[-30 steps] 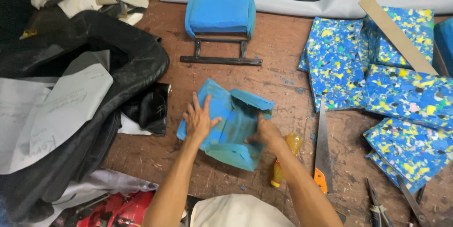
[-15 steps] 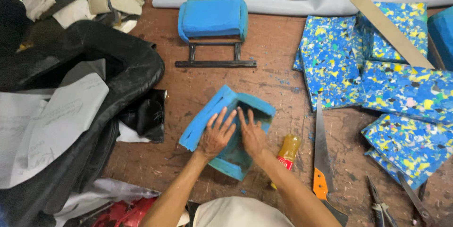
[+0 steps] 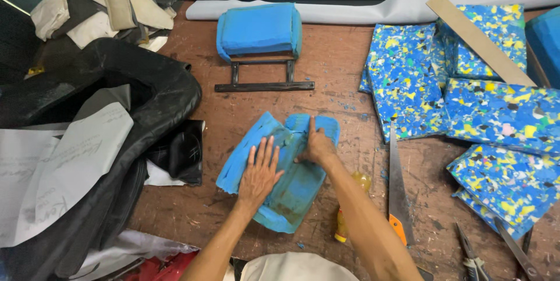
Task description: The person opens a small bottle and applies a yellow liquid to several blue and yellow patterned fabric pieces and a blue foam seat component on a wooden workbench. The person moves items aside to reach the work and applies the liquid to different parts of the objects.
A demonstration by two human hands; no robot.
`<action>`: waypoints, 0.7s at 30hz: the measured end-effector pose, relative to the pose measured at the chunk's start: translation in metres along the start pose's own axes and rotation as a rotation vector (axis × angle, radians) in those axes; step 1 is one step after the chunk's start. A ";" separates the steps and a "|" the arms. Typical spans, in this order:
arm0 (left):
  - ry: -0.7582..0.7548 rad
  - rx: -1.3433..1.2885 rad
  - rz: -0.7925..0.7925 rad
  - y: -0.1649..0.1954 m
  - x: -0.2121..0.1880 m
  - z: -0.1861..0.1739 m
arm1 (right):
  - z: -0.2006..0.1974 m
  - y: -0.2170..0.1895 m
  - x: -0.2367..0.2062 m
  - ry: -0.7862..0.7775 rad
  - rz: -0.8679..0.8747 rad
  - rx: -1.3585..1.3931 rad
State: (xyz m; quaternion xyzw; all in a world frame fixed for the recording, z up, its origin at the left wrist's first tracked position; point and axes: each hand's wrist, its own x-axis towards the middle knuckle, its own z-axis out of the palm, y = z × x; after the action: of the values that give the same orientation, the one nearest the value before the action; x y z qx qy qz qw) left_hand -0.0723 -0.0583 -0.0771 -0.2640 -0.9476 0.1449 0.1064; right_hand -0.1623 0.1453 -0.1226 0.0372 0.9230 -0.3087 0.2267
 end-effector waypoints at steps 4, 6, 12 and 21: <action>-0.101 -0.060 -0.061 -0.001 0.013 0.002 | -0.012 0.000 0.002 -0.144 0.056 0.111; -0.199 -0.096 -0.035 -0.005 0.019 -0.001 | -0.013 0.002 0.003 -0.181 0.050 0.044; -0.115 0.168 0.034 -0.007 0.013 0.002 | 0.024 0.014 -0.020 -0.105 -0.046 -0.222; -0.020 -0.451 -0.186 0.050 -0.016 0.018 | 0.095 0.038 -0.089 0.267 -0.172 0.173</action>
State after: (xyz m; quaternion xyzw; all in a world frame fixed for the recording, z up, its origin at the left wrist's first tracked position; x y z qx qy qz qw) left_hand -0.0408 -0.0295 -0.1121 -0.1914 -0.9772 -0.0781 0.0483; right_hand -0.0374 0.1269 -0.1716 0.0182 0.9148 -0.3973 0.0707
